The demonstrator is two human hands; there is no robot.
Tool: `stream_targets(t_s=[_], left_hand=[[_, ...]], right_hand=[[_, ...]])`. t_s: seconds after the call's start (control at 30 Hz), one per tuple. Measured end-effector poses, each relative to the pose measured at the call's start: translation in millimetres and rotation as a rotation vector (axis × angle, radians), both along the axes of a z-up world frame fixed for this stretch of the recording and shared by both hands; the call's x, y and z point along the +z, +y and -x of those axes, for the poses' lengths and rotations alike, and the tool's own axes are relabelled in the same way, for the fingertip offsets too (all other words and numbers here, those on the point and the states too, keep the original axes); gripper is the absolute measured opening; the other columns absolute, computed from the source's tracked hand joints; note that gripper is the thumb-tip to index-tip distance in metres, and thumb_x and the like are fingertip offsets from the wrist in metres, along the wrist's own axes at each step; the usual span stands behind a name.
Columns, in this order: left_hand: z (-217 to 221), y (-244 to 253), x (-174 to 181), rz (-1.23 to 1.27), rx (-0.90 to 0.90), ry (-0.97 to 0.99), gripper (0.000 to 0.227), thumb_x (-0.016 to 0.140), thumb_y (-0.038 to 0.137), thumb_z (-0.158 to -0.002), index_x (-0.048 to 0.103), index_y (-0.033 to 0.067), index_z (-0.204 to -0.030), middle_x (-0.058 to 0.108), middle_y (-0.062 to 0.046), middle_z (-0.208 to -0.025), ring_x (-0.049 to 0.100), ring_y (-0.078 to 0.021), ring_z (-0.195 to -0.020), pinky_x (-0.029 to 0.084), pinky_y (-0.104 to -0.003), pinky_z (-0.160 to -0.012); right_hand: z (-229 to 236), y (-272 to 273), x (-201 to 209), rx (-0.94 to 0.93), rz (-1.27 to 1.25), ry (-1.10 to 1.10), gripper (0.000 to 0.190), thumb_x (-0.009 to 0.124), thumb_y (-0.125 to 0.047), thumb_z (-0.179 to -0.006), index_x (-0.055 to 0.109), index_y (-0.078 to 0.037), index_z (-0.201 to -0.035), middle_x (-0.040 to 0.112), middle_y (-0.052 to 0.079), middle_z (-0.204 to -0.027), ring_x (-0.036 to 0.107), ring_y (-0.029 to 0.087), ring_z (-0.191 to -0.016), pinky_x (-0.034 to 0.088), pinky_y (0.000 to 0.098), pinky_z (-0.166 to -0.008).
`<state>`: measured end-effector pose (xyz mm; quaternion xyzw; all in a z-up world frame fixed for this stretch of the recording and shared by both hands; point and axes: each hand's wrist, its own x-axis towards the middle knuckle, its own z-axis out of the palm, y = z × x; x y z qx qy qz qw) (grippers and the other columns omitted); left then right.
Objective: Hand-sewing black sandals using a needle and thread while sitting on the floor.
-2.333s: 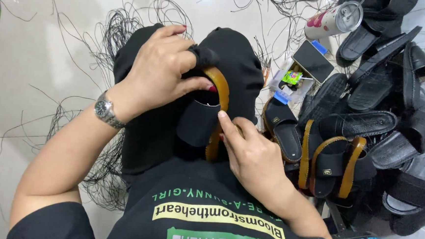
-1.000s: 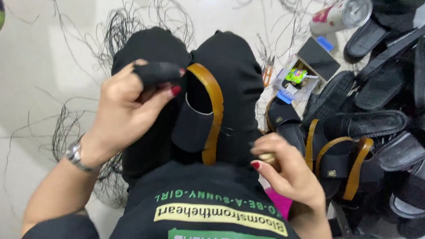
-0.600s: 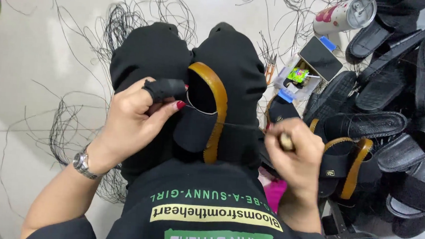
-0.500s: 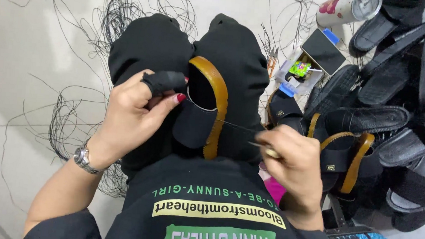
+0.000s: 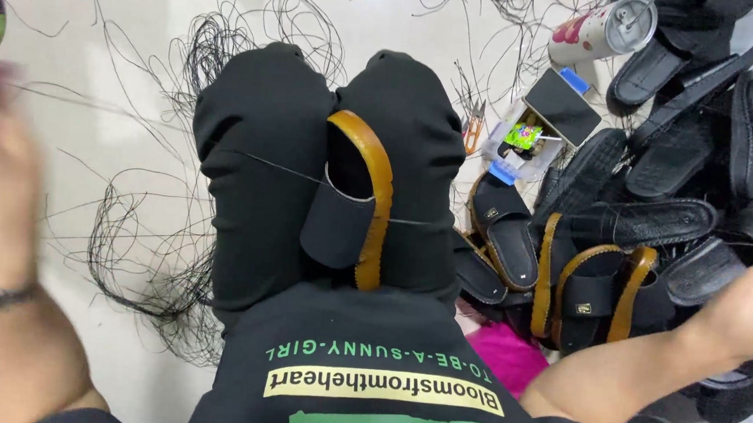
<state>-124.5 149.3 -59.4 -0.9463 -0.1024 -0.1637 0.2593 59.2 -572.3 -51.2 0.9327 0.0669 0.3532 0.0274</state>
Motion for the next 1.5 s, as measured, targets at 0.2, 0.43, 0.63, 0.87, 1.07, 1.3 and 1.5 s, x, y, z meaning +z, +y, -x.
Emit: stream_targets(t_s=[0.2,0.43,0.63,0.87,1.07,1.3,1.5], left_hand=[[-86,-153,74,1.060,-0.598,0.365,0.022,0.070,0.004,-0.083,0.068,-0.0044,-0.104,0.065,-0.019,-0.124,0.065,-0.0323,-0.095,0.055,-0.038,-0.079],[-84,-147,103,1.001,-0.001,1.060,0.048,0.054,0.051,-0.100,0.058,0.0127,-0.071,0.066,-0.005,-0.052,0.064,-0.0251,-0.042,0.051,-0.036,-0.047],[-90,-162,81,2.209,-0.342,0.526,0.022,0.053,0.003,-0.097,0.071,-0.0012,-0.109,0.079,-0.008,-0.099,0.070,-0.0093,-0.076,0.056,-0.019,-0.068],[-104,-207,29,2.462,-0.188,-0.692,0.025,0.046,0.004,-0.105,0.063,-0.0156,-0.103,0.019,0.000,-0.046,0.017,-0.0098,-0.035,0.020,-0.022,-0.035],[-85,-54,43,2.122,-0.288,0.667,0.026,0.054,0.015,-0.099,0.070,0.0024,-0.115,0.049,0.008,-0.057,0.036,-0.0009,-0.044,0.027,-0.017,-0.038],[-83,-67,59,0.734,-0.212,0.118,0.040,0.090,-0.004,-0.118,0.061,-0.0251,-0.138,0.044,-0.030,-0.146,0.059,-0.0512,-0.128,0.051,-0.049,-0.111],[-121,-128,69,1.121,-0.505,0.337,0.054,0.086,0.029,-0.097,0.056,-0.0095,-0.073,0.016,-0.036,-0.164,0.038,-0.0605,-0.150,0.030,-0.056,-0.124]], right_hand=[[40,265,50,0.711,-0.547,0.716,0.041,0.075,0.006,-0.080,0.067,0.005,-0.121,0.071,0.020,-0.117,0.072,0.030,-0.098,0.058,0.0384,-0.086],[42,292,48,0.780,-0.747,0.975,0.009,0.078,0.001,-0.080,0.071,0.001,-0.085,0.067,0.005,-0.068,0.054,0.014,-0.052,0.042,0.0270,-0.051],[47,298,41,0.767,-0.896,1.078,0.003,0.072,0.003,-0.081,0.070,0.002,-0.082,0.066,0.004,-0.066,0.052,0.012,-0.050,0.041,0.0242,-0.049],[48,305,12,0.820,-1.181,1.026,0.012,0.077,-0.001,-0.082,0.075,-0.007,-0.072,0.051,-0.003,-0.042,0.045,0.012,-0.036,0.042,0.0234,-0.041],[28,270,52,1.004,-0.470,1.104,0.052,0.070,0.005,-0.084,0.057,-0.002,-0.133,0.064,0.008,-0.091,0.056,0.021,-0.065,0.045,0.0325,-0.059],[28,273,56,0.978,-0.138,1.014,0.045,0.066,-0.011,-0.090,0.064,-0.016,-0.134,0.053,0.003,-0.079,0.052,0.019,-0.058,0.040,0.0331,-0.050],[28,278,70,0.942,-0.078,1.018,0.053,0.068,-0.008,-0.085,0.063,-0.018,-0.136,0.050,0.002,-0.074,0.051,0.018,-0.053,0.039,0.0334,-0.046]])
